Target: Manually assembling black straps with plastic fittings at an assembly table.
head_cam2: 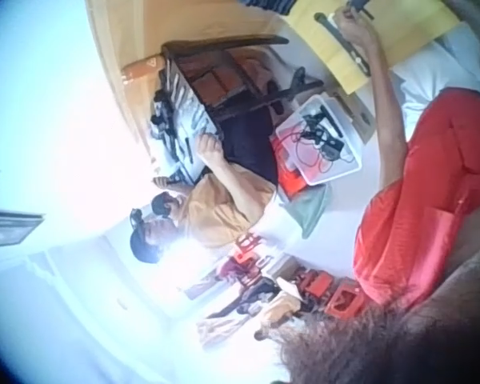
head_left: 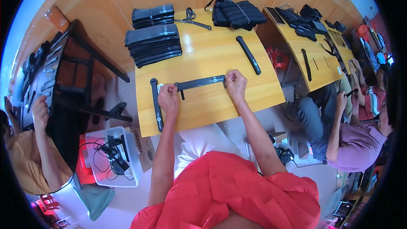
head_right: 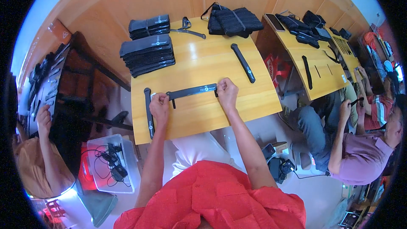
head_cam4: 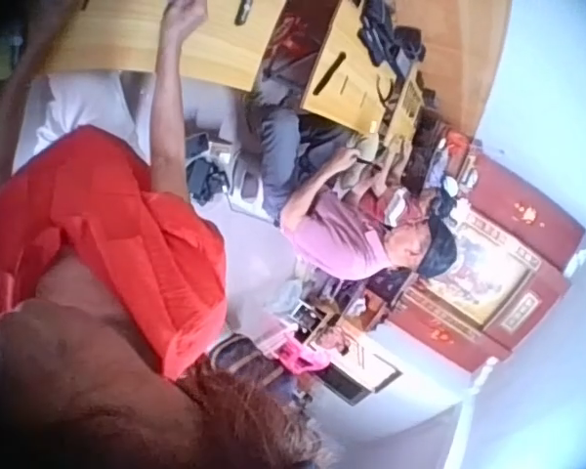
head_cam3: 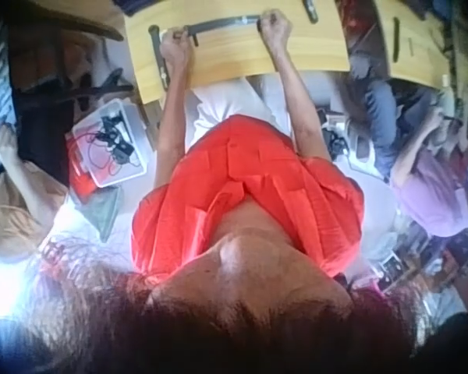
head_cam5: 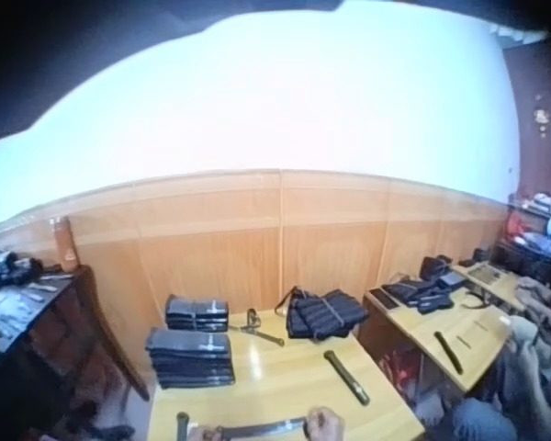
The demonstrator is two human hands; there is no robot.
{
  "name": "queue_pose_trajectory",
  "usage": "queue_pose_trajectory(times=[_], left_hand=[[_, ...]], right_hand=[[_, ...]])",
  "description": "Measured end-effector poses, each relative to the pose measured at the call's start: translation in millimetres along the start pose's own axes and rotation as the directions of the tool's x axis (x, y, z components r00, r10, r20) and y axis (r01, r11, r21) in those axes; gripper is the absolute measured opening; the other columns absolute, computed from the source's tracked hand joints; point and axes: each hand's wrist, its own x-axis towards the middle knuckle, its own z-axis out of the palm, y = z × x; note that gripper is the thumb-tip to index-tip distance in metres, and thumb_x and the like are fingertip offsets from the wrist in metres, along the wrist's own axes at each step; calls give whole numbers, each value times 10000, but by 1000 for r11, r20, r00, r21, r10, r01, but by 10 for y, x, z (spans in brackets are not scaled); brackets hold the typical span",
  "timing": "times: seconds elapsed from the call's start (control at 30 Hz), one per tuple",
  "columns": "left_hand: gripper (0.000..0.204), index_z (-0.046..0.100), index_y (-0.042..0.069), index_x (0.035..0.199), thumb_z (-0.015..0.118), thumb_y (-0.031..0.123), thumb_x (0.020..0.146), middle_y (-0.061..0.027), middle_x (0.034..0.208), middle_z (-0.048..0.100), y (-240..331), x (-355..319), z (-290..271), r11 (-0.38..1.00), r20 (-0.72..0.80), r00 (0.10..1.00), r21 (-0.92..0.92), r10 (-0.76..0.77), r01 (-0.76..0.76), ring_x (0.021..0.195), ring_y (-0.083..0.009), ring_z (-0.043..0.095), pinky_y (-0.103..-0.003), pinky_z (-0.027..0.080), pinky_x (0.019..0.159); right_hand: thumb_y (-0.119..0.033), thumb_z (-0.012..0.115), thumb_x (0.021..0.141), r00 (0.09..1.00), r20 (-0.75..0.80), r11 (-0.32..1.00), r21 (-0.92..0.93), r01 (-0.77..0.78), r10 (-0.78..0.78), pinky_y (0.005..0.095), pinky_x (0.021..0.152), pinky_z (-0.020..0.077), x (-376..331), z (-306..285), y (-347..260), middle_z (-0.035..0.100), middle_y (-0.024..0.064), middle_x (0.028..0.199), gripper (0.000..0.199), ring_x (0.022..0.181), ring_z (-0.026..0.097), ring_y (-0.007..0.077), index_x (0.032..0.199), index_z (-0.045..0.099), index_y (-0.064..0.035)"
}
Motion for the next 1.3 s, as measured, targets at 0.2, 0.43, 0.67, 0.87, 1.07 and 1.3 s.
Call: queue_pose_trajectory(times=[0.2,0.43,0.67,0.87,1.07,1.3], left_hand=[[60,631,56,819,633,94,773,-86,767,610,62,23,-68,991,46,999,131,15,-20,696,-256,607,-363,463,618],[131,637,-7,888,580,86,816,-159,795,598,241,3,-270,995,69,993,-9,97,-97,709,-297,602,-377,467,641],[421,448,-74,1219,536,66,832,-235,1207,473,153,-163,-298,923,143,938,184,316,-339,1111,-369,459,-392,370,943],[646,279,-56,1355,566,224,848,-204,1439,246,242,-339,-156,861,371,885,311,280,-403,1331,-360,229,-487,212,1066],[684,263,-44,1372,542,321,864,-188,1462,211,195,-421,-139,815,448,863,393,235,-426,1360,-328,179,-518,140,1080],[685,235,2,1399,519,331,870,-162,1481,171,305,-435,-175,840,419,878,369,232,-398,1371,-314,152,-530,109,1081]], right_hand=[[-4,545,825,928,225,794,483,-370,295,218,436,471,155,-170,-34,585,57,665,22,554,588,108,835,563,-11],[-48,528,838,945,186,853,408,-325,270,259,486,494,93,-334,-38,597,87,724,74,585,590,164,862,585,-6],[-151,581,808,851,315,823,-264,503,-420,374,892,424,-244,-325,-409,566,167,1080,315,1031,526,326,1071,562,22],[-345,486,894,799,536,644,-515,565,-272,461,1077,211,-301,-339,-139,363,134,1398,542,1311,308,277,1321,398,-22],[-361,459,907,810,542,611,-570,549,-223,489,1082,181,-305,-329,-183,309,118,1439,565,1334,276,264,1354,359,-31],[-367,492,885,861,493,609,-647,459,-125,501,1074,188,-356,-189,-363,318,123,1430,585,1335,269,264,1343,367,-26]])
